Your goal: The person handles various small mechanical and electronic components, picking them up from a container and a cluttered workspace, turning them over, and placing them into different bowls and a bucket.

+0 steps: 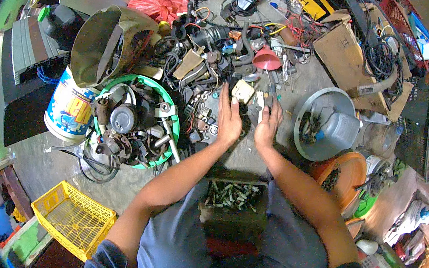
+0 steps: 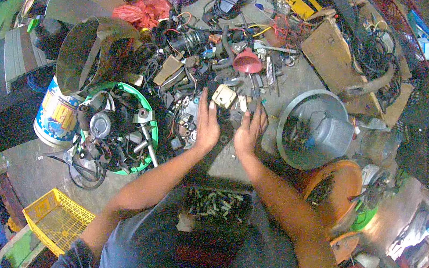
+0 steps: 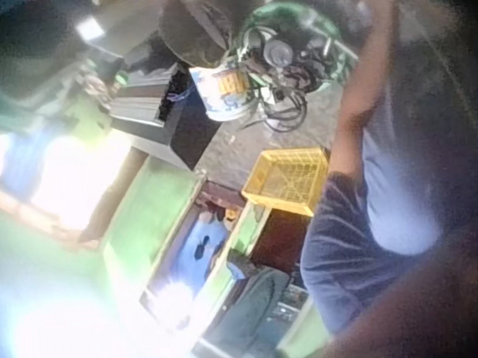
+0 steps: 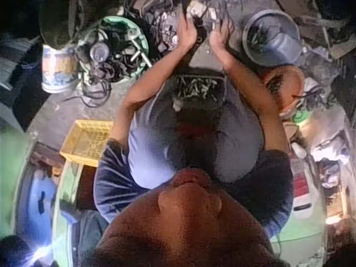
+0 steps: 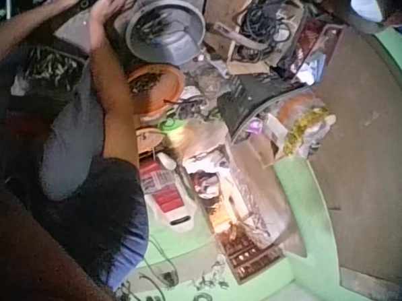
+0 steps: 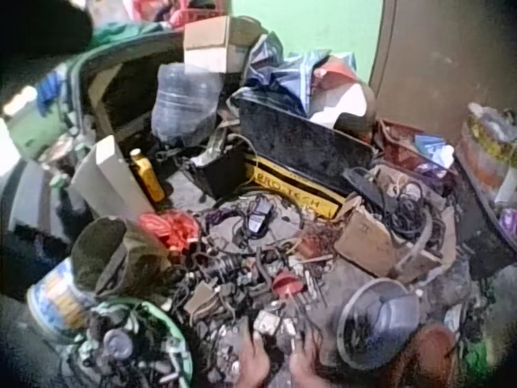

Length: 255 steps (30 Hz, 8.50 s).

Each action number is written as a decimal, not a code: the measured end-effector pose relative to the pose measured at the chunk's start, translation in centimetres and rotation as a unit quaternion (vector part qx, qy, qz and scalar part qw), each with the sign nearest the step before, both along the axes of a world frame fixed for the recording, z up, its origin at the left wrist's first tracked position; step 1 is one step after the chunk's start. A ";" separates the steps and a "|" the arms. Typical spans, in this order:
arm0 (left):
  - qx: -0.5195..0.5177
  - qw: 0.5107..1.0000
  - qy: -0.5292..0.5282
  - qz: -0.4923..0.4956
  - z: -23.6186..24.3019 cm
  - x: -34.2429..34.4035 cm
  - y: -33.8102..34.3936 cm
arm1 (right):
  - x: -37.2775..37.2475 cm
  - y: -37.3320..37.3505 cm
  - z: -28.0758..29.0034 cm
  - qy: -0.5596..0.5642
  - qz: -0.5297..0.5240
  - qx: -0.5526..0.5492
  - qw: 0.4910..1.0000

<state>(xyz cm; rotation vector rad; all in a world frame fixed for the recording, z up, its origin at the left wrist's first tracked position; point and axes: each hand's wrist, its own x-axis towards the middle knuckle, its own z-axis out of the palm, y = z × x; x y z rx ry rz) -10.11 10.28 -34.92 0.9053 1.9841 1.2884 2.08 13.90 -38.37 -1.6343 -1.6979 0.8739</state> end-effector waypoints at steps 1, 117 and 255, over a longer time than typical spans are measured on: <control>0.002 1.000 -0.012 -0.001 -0.4 -0.2 0.2 | -0.4 0.3 0.3 0.017 0.012 -0.014 1.000; 0.017 0.597 -0.795 -0.107 14.8 2.7 -2.6 | 14.3 -0.4 17.1 0.207 -0.150 -0.005 0.967; -0.064 0.894 -0.398 -0.196 17.3 3.7 -3.1 | 8.9 -2.7 22.1 0.310 -0.042 -0.153 0.937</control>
